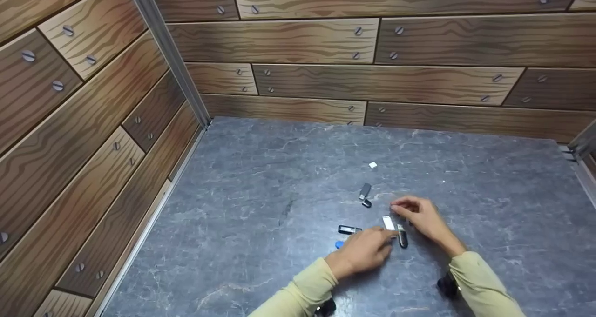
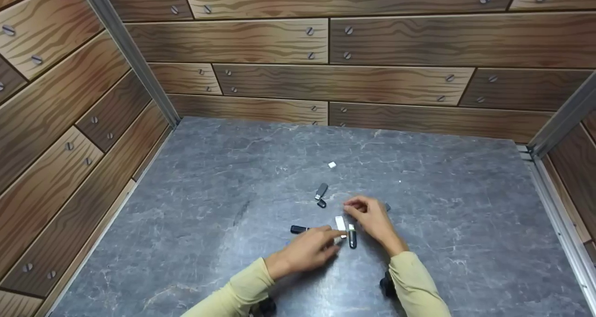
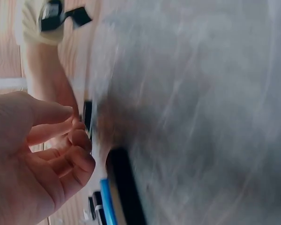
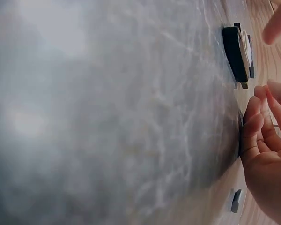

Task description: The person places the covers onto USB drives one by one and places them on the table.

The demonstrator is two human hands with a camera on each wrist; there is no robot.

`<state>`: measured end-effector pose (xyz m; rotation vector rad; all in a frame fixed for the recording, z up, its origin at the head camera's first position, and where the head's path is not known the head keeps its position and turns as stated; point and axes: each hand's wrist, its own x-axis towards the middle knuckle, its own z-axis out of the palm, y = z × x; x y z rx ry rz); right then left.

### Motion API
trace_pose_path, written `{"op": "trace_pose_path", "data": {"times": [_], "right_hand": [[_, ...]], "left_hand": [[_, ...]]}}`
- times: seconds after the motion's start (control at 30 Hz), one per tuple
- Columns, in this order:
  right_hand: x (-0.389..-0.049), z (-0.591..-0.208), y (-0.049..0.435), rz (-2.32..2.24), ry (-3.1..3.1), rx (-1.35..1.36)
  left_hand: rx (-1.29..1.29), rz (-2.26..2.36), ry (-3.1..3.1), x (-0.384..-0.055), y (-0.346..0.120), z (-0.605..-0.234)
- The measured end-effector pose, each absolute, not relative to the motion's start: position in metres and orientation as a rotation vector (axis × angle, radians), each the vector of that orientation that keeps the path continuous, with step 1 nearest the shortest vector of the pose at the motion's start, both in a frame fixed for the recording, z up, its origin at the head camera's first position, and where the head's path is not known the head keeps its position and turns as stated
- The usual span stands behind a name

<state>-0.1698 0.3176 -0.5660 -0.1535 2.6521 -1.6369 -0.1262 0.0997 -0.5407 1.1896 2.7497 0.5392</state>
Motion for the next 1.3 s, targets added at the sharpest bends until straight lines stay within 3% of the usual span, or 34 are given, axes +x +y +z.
{"op": "trace_pose_path", "data": {"times": [0.33,0.73,1.3], "right_hand": [[-0.156,-0.565,0.32,-1.624,2.664,-0.067],[-0.139,-0.557,0.317,-1.543,2.672,0.077],[-0.102,-0.56,0.311,-1.514,2.669,0.232]], "left_hand": [[0.962,0.687,2.749,-0.162,0.082,-0.531],[0.919,0.846,2.678,-0.209,0.068,-0.533],[0.904,0.728,2.733,-0.222,0.077,-0.544]]}}
